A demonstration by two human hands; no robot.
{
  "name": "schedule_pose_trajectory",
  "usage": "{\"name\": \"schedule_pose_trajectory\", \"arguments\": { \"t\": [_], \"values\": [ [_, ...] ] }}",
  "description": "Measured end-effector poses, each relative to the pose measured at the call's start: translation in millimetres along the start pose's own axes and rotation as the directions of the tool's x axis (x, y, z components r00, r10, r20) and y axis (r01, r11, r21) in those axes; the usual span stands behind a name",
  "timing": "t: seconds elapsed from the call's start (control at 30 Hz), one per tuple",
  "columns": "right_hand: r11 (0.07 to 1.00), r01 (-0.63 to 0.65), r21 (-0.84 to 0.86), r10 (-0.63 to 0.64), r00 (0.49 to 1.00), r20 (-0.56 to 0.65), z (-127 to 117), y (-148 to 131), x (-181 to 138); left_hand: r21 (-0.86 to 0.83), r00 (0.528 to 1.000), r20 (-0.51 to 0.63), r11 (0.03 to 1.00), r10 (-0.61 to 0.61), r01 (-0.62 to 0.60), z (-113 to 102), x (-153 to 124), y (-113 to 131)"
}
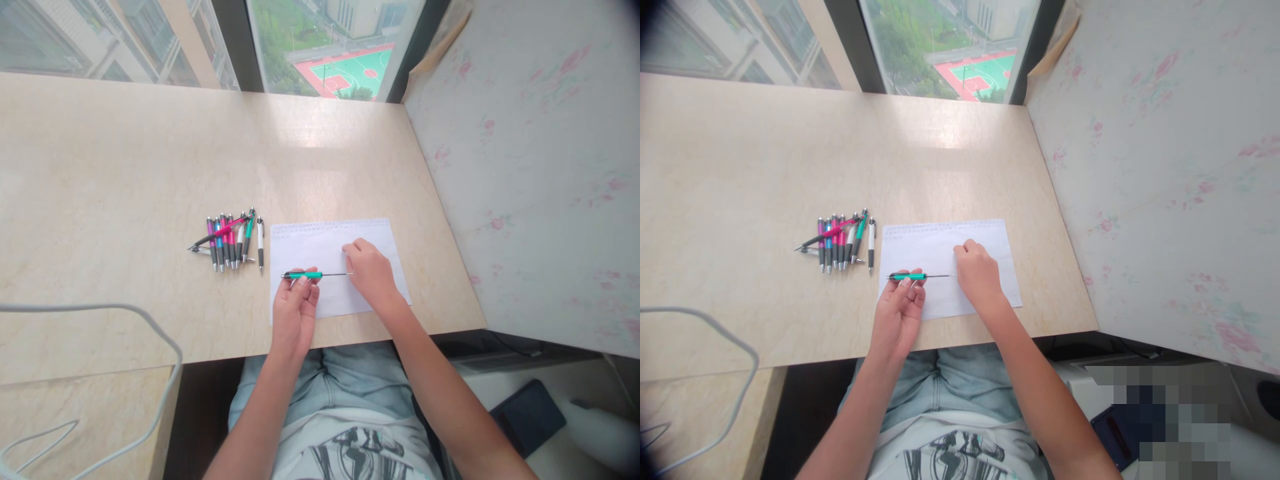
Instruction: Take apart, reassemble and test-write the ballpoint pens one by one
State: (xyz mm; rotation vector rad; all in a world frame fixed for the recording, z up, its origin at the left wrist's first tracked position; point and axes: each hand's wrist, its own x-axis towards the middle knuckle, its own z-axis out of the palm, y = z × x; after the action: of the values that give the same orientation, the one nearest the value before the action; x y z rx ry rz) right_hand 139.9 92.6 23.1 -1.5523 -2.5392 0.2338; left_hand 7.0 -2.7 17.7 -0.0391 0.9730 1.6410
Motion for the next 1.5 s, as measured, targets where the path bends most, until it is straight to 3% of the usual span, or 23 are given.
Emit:
{"name": "schedule_pose_trajectory", "arguments": {
  "t": [0.1, 0.23, 0.33, 0.43, 0.5, 0.57, 0.73, 0.93, 1.4, 1.5],
  "values": [
    [0.999, -0.018, 0.026, 0.017, 0.999, 0.044, -2.5, -1.2, 4.2, -0.011, 1.0, -0.007, 1.0, -0.003, 0.003, 0.0, -0.2, 0.8],
    [0.916, -0.058, 0.396, 0.069, 0.998, -0.014, -6.3, 7.2, -6.8, -0.01, 1.0, -0.001, 1.0, 0.0, 0.0, 0.1, -0.4, 1.5],
    [0.666, -0.161, 0.728, 0.217, 0.976, 0.017, -10.9, 12.3, -24.8, -0.009, 1.0, -0.002, 1.0, -0.01, 0.01, 0.8, -0.6, 1.3],
    [0.354, -0.243, 0.903, 0.382, 0.919, 0.097, -15.9, 10.9, -43.1, -0.012, 1.0, -0.006, 1.0, -0.017, 0.017, 1.8, -0.8, 0.2],
    [0.222, -0.237, 0.946, 0.422, 0.898, 0.126, -19.2, 7.3, -51.8, -0.012, 1.0, -0.003, 1.0, -0.018, 0.018, 2.6, -1.1, -0.8],
    [0.159, -0.222, 0.962, 0.427, 0.894, 0.136, -22.2, 3.5, -56.9, -0.01, 1.0, 0.003, 1.0, -0.018, 0.018, 3.5, -1.7, -1.5],
    [0.139, -0.208, 0.968, 0.418, 0.898, 0.133, -23.7, -1.4, -59.5, -0.006, 1.0, 0.004, 1.0, -0.019, 0.019, 5.5, -4.5, -2.4],
    [0.218, -0.221, 0.951, 0.382, 0.916, 0.125, -15.1, -6.9, -62.0, 0.0, 0.998, 0.028, 0.999, -0.049, 0.049, 9.0, -9.5, -7.7],
    [0.247, -0.211, 0.946, 0.398, 0.912, 0.1, -7.3, -15.0, -59.6, -0.079, 0.991, 0.037, 0.989, -0.125, 0.128, 14.1, -13.3, -15.9],
    [0.301, -0.205, 0.931, 0.363, 0.928, 0.087, -9.1, -12.6, -58.9, -0.072, 0.993, 0.03, 0.991, -0.111, 0.113, 13.0, -10.7, -14.7]
  ]
}}
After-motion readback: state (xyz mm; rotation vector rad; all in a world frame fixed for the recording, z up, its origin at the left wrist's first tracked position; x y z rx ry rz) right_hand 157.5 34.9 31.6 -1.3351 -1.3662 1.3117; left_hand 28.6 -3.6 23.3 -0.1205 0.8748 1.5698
